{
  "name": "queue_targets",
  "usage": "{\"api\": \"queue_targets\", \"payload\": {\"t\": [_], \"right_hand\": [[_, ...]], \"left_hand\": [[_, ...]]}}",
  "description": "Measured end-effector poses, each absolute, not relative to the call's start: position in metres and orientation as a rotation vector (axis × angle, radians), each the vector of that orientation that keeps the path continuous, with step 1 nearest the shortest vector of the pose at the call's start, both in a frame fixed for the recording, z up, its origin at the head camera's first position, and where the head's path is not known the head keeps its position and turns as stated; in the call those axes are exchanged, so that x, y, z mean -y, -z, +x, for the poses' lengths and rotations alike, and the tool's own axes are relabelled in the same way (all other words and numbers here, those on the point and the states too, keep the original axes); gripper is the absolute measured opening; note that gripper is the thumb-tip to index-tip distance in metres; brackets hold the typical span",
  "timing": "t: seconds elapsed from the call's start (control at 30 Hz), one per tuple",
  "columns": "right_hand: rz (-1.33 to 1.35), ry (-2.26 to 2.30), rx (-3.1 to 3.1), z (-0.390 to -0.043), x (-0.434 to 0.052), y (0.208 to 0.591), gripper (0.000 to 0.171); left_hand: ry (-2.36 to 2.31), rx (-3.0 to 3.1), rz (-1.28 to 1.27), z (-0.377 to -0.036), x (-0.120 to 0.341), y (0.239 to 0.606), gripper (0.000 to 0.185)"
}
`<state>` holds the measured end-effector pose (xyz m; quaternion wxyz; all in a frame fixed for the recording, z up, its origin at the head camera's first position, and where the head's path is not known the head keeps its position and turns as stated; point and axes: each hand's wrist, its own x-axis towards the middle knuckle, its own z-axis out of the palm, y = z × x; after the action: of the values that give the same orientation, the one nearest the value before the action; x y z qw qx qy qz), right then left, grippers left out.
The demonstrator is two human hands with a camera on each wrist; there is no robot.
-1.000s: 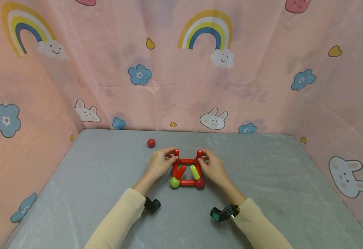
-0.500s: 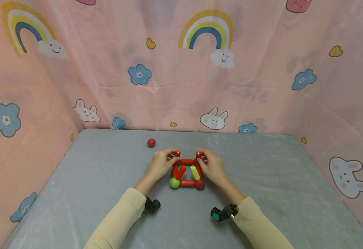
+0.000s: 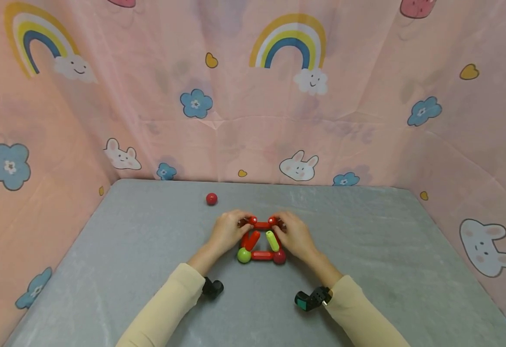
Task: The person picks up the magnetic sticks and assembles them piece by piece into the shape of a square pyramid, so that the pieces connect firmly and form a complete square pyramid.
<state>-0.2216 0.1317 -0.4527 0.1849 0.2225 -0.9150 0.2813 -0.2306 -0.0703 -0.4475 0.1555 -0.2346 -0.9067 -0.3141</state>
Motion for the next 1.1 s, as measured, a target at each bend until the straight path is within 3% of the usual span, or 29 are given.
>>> {"api": "queue_targets", "payload": {"t": [1.1], "right_hand": [[0.765,-0.632,2.513,-0.2179,-0.1328,0.4546,0.023]], "left_hand": [[0.713,2.606,-0.779,-0.2270,0.0686,0.4444,0.022]]}}
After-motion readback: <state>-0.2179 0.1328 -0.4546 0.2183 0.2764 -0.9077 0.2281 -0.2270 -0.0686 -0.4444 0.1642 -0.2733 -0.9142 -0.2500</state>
